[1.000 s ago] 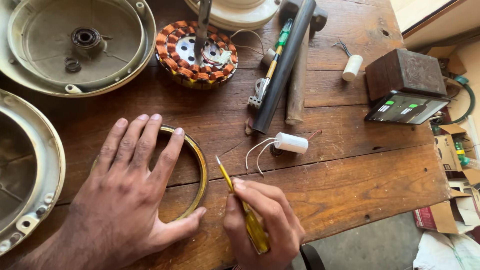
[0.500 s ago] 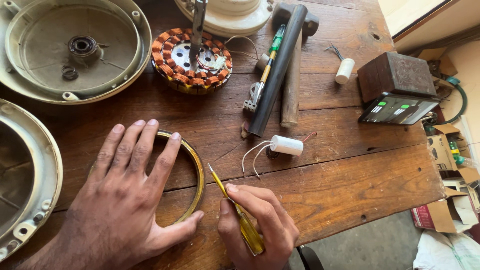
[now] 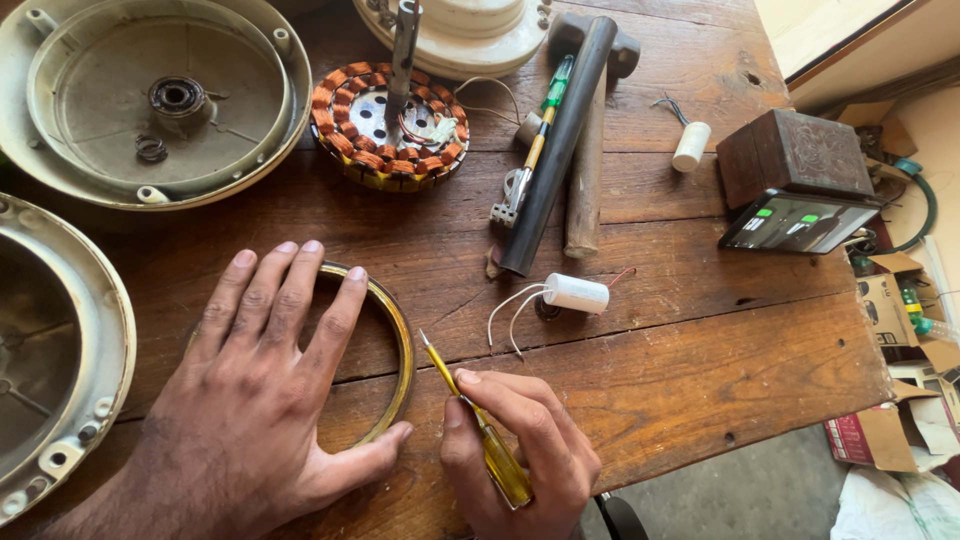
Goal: The person holds a circular metal ring steady on a wooden workbench with one hand and scrapes along its edge with a yellow-handled screwdriver-like tool, working around the ring's circumference. Disassembled ceiling fan motor parts, a capacitor, and other tools lie on the bench around the work area.
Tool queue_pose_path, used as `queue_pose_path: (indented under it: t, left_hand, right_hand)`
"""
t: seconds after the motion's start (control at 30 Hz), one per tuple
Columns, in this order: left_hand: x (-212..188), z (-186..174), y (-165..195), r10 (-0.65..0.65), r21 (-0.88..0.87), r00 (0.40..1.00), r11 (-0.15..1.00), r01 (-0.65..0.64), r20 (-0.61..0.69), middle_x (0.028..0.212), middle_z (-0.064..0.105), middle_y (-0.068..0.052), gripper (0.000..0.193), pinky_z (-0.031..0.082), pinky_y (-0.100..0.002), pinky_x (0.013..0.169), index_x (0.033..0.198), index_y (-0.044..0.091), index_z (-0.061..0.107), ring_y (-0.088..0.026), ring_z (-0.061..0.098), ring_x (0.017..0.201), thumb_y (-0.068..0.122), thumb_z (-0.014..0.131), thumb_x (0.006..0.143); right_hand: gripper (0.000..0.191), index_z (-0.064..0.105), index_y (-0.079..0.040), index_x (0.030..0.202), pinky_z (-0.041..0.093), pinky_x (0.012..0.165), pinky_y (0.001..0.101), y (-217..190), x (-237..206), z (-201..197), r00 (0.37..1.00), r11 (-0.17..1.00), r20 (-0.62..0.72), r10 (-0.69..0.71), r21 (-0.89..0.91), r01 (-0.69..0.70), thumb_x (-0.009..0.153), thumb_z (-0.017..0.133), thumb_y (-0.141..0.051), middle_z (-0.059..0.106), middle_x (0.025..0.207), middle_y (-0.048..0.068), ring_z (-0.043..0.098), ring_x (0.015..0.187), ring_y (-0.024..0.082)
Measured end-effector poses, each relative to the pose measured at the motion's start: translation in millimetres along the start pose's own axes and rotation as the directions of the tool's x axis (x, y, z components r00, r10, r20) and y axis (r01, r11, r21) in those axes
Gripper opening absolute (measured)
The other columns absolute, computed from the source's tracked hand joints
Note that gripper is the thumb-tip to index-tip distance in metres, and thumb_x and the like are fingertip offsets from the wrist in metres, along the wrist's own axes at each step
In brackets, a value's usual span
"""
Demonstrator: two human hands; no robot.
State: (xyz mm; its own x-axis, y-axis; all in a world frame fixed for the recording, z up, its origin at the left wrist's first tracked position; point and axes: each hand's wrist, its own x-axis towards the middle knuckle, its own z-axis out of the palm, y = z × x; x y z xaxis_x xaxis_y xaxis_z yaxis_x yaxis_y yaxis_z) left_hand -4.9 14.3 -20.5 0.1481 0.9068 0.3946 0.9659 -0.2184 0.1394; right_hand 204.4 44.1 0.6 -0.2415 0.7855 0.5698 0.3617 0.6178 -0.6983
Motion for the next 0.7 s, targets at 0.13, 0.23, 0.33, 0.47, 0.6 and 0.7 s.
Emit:
queue_pose_path:
  t: [0.13, 0.23, 0.33, 0.47, 0.6, 0.7]
  left_hand:
    - [-0.1, 0.2, -0.6, -0.002, -0.003, 1.0, 1.0, 0.002, 0.006, 0.148, 0.038, -0.034, 0.113, 0.015, -0.058, 0.128, 0.15, -0.004, 0.037, -0.045, 0.031, 0.147, 0.085, 0.048, 0.08]
    - [0.2, 0.9, -0.6, 0.002, 0.002, 1.0, 1.0, -0.002, 0.012, 0.148, 0.038, -0.034, 0.113, 0.015, -0.057, 0.128, 0.15, -0.004, 0.037, -0.045, 0.031, 0.147, 0.085, 0.047, 0.081]
    - [0.2, 1.0, -0.3, -0.003, 0.008, 1.0, 1.0, 0.003, 0.017, 0.149, 0.038, -0.035, 0.113, 0.015, -0.057, 0.128, 0.15, -0.004, 0.037, -0.045, 0.031, 0.147, 0.084, 0.047, 0.081]
    - [1.1, 0.2, -0.2, 0.003, 0.01, 1.0, 1.0, -0.003, 0.011, 0.148, 0.038, -0.035, 0.113, 0.015, -0.057, 0.128, 0.15, -0.004, 0.036, -0.045, 0.032, 0.147, 0.085, 0.046, 0.082]
    - [1.5, -2.8, 1.5, -0.008, 0.009, 1.0, 1.0, 0.008, 0.02, 0.149, 0.038, -0.034, 0.113, 0.016, -0.056, 0.128, 0.151, -0.004, 0.036, -0.045, 0.032, 0.147, 0.084, 0.048, 0.08]
    - [2.0, -4.8, 2.5, -0.016, 0.003, 1.0, 1.0, 0.016, 0.017, 0.15, 0.039, -0.034, 0.112, 0.017, -0.055, 0.128, 0.151, -0.003, 0.037, -0.044, 0.033, 0.147, 0.082, 0.051, 0.08]
  right_hand:
    - [0.029, 0.069, -0.002, 0.11, 0.066, 0.084, 0.0322, 0.8, -0.3, -0.2, 1.0, 1.0, -0.002, 0.005, 0.009, -0.004, 0.083, 0.077, 0.005, 0.078, 0.099, 0.015, 0.082, 0.093, 0.023]
    - [0.029, 0.069, -0.002, 0.11, 0.066, 0.085, 0.0321, 1.9, 0.1, -0.2, 1.0, 1.0, -0.008, -0.008, 0.007, 0.008, 0.084, 0.077, 0.005, 0.078, 0.1, 0.015, 0.081, 0.094, 0.022]
    - [0.029, 0.069, -0.002, 0.11, 0.066, 0.084, 0.032, 2.7, 0.0, -0.1, 1.0, 1.0, -0.011, -0.015, 0.009, 0.015, 0.084, 0.077, 0.005, 0.078, 0.1, 0.014, 0.082, 0.094, 0.022]
    - [0.028, 0.069, -0.002, 0.11, 0.067, 0.085, 0.0322, 2.5, -1.6, -0.8, 1.0, 1.0, -0.013, 0.001, 0.02, -0.001, 0.084, 0.077, 0.006, 0.078, 0.1, 0.015, 0.082, 0.094, 0.023]
    - [0.029, 0.069, -0.001, 0.11, 0.066, 0.084, 0.0322, 2.5, -1.5, -1.3, 1.0, 1.0, -0.016, -0.009, 0.026, 0.01, 0.083, 0.077, 0.006, 0.078, 0.1, 0.015, 0.081, 0.094, 0.023]
    - [0.029, 0.069, -0.001, 0.11, 0.065, 0.084, 0.032, 1.7, 0.1, -1.8, 1.0, 1.0, -0.005, -0.012, 0.006, 0.012, 0.083, 0.077, 0.006, 0.078, 0.1, 0.015, 0.081, 0.093, 0.023]
